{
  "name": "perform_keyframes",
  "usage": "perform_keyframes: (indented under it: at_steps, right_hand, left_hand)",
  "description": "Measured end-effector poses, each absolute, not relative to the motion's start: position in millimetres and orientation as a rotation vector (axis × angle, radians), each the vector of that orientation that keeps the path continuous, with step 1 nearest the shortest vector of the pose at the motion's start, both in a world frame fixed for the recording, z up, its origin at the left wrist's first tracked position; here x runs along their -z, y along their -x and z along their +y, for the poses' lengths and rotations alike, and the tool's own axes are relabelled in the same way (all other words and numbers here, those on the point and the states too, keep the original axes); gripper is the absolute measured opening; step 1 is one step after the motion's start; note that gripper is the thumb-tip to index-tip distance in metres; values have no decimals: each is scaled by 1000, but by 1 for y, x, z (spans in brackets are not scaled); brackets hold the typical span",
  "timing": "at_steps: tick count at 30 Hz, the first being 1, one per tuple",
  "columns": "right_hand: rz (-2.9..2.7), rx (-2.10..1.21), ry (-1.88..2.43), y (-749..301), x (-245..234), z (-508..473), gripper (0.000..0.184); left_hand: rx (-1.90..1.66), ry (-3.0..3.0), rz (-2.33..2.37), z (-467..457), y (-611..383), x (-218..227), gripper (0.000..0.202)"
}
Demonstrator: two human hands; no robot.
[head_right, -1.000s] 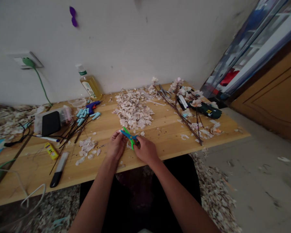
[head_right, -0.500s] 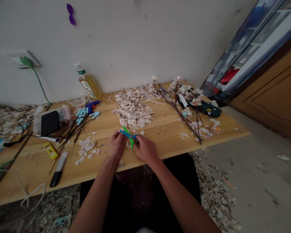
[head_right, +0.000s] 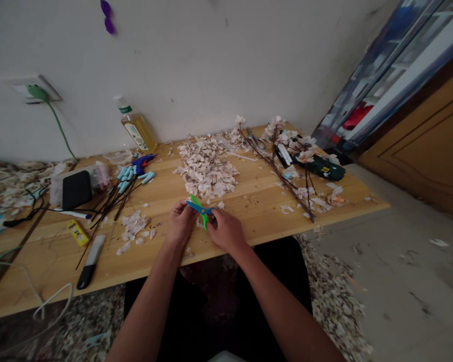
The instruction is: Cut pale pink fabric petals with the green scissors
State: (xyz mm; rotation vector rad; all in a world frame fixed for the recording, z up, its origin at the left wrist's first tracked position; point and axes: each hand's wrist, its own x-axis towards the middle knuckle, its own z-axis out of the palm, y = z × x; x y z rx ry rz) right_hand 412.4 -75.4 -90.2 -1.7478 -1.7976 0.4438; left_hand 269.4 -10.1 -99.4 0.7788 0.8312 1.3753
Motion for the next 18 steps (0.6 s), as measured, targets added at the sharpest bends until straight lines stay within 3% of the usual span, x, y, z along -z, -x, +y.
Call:
perform_keyframes:
  at_steps: [18]
  right_hand:
    - [-1792, -433, 1782, -412, 92, -74, 28]
  left_hand:
    - [-1365, -724, 814, -11, -270, 96, 28]
